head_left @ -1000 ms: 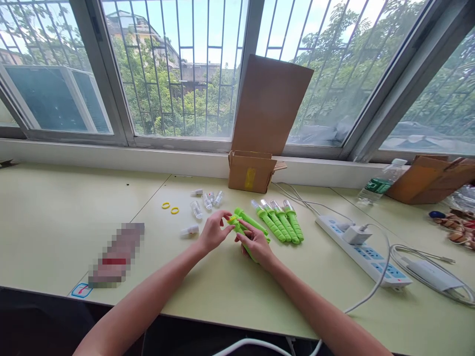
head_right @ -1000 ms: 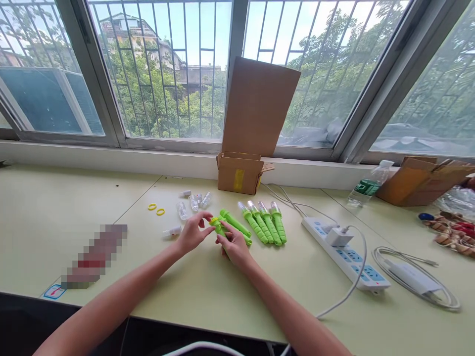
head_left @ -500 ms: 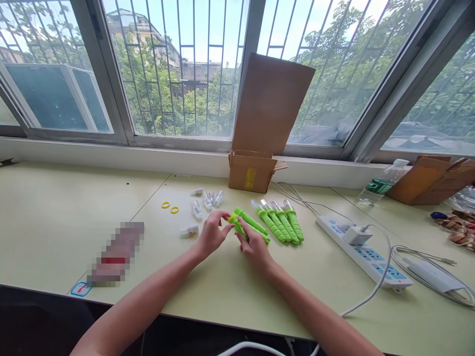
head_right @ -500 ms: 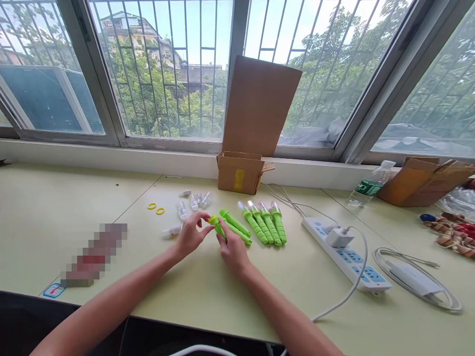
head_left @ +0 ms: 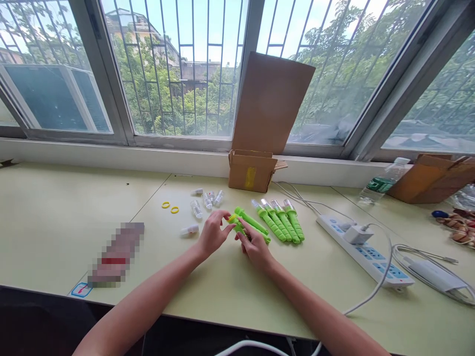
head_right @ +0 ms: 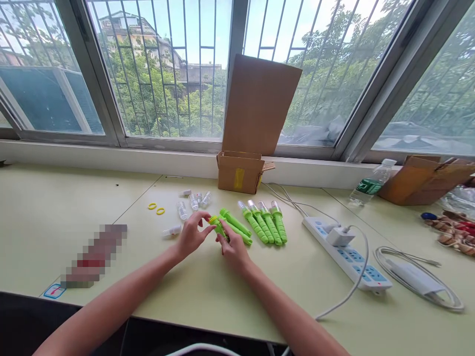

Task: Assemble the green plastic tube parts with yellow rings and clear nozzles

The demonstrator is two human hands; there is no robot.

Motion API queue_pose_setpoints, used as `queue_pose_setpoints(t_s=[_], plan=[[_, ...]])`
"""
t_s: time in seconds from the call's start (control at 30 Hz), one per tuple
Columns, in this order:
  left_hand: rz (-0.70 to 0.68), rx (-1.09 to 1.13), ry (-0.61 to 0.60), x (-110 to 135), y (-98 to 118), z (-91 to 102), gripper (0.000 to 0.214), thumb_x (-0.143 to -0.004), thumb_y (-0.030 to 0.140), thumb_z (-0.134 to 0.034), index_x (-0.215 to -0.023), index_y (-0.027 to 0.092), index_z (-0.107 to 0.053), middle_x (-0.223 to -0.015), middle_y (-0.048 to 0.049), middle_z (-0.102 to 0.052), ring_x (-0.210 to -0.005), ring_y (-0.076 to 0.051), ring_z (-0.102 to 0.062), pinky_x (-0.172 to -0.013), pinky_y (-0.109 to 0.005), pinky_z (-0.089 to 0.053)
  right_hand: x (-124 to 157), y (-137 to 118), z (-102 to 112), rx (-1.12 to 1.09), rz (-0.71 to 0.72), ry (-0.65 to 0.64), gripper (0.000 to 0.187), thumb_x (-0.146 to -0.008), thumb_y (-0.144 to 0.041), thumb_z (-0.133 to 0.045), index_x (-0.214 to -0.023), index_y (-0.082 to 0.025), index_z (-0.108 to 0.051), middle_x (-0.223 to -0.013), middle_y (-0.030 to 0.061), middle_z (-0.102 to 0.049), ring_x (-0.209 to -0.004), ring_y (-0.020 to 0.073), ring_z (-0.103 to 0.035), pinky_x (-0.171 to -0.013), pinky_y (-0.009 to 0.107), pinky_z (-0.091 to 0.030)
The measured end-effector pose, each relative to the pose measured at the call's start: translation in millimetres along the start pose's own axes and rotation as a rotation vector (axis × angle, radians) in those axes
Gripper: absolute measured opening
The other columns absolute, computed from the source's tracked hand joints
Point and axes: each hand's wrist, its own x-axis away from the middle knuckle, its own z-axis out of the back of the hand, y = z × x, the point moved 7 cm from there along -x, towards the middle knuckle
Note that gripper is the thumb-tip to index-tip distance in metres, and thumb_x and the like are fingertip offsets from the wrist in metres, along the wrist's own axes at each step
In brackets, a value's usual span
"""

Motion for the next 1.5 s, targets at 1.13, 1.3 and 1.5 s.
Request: queue_pose_setpoints(t_s=[1.13, 1.3, 1.5], plan=[[-0.042, -0.009, -0.043, -3.2, 0.1, -1.2, 0.022, -0.078, 0.024, -0.068, -0.095, 0.02, -0.055, -0.088, -0.0012, -0.063, -0.069, -0.013, -0.053, -0.064, -0.027, -0.047, 0.7, -1.6, -5.1, -0.325, -0.19, -0.088, 0.065, -0.074, -0.034, -0.064, -0.133, -0.018, -0.044, -0.065, -0.0041, -0.059, -0.037, 0.0086, -0.047, -0.028, 0.018, -0.031], [-0.041, -0.003, -0.071, -4.1, -0.9, -2.4, 0.026, -0.076, 0.022, -0.069, -0.097, 0.02, -0.054, -0.089, -0.0015, -0.062, -0.071, -0.014, -0.054, -0.065, -0.028, -0.048, 0.4, -4.5, -4.4, -0.372, -0.196, -0.102, 0.064, -0.072, -0.036, -0.066, -0.131, -0.017, -0.047, -0.065, -0.0033, -0.06, -0.036, 0.0086, -0.047, -0.028, 0.019, -0.032], [-0.021, -0.009, -0.063, -3.6, -2.6, -2.3, 0.023, -0.077, 0.024, -0.069, -0.095, 0.02, -0.055, -0.087, -0.0012, -0.062, -0.069, -0.014, -0.053, -0.064, -0.028, -0.048, -0.1, -4.6, -5.1, -0.375, -0.199, -0.114, 0.069, -0.071, -0.038, -0.066, -0.133, -0.017, -0.045, -0.066, -0.0024, -0.061, -0.037, 0.009, -0.047, -0.029, 0.019, -0.032]])
